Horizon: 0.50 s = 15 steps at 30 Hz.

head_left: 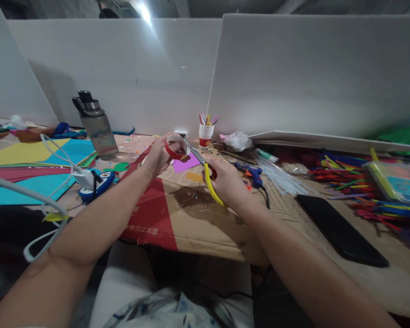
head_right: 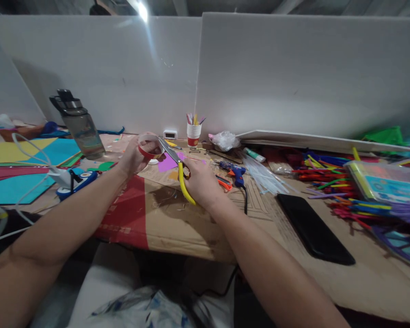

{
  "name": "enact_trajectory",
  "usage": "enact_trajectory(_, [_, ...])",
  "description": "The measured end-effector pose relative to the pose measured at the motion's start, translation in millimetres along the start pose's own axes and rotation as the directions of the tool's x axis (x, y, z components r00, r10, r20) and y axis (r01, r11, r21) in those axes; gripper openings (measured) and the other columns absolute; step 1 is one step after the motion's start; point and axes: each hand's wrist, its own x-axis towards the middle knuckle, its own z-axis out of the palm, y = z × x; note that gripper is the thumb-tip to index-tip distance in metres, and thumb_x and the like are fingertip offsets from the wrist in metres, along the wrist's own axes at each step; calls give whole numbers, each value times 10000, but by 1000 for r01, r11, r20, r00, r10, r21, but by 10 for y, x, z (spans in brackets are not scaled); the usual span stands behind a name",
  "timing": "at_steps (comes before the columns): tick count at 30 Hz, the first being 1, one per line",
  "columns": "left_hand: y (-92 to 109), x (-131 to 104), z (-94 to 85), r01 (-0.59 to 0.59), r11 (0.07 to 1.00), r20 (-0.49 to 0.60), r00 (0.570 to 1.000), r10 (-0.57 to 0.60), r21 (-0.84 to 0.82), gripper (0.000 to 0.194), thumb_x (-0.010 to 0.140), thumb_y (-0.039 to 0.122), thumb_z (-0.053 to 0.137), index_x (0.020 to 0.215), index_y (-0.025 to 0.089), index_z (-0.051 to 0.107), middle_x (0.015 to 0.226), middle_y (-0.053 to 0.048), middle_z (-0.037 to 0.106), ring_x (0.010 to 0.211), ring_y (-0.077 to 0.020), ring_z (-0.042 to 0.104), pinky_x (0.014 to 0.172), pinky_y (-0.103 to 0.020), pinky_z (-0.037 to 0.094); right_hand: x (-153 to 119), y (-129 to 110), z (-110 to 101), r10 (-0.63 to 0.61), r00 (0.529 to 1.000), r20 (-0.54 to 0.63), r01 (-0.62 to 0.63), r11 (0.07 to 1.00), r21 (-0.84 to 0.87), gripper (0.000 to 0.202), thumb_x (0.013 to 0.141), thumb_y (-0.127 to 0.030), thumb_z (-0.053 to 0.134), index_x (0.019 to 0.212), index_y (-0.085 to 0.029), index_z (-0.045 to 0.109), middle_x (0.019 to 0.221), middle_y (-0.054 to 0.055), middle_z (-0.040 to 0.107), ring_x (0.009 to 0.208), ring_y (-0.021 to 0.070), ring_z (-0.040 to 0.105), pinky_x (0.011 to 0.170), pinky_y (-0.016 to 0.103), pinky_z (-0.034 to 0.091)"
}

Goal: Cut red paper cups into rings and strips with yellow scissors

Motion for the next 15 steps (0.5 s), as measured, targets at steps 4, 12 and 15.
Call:
enact_trajectory(4, [-27,-27,52,38,999,74,997,-39,14,343,665,327,826,759,149,548,607,27,577,529,-99,567,544,-251,503,-6,33,37,-7,1000,-22,7,1000,27,375,820,-225,576,1181,-162,656,924,97,649,780,211,554,708,319,438])
enact_trajectory(12, [-11,-35,37,80,997,161,984,-81,12,319,673,288,825,761,144,553,621,25,564,558,-101,582,555,-249,516,-15,32,23,-8,1000,-23,8,1000,26,413,820,-217,576,1224,-160,639,1006,117,665,814,219,571,735,331,453])
enact_trajectory(15, [9,-30,27,74,996,182,980,-81,42,299,690,301,815,752,140,571,608,16,559,537,-108,570,536,-273,523,-14,10,1,-7,1000,-20,7,1000,8,408,820,-209,562,1216,-163,648,961,105,673,805,219,577,727,323,446])
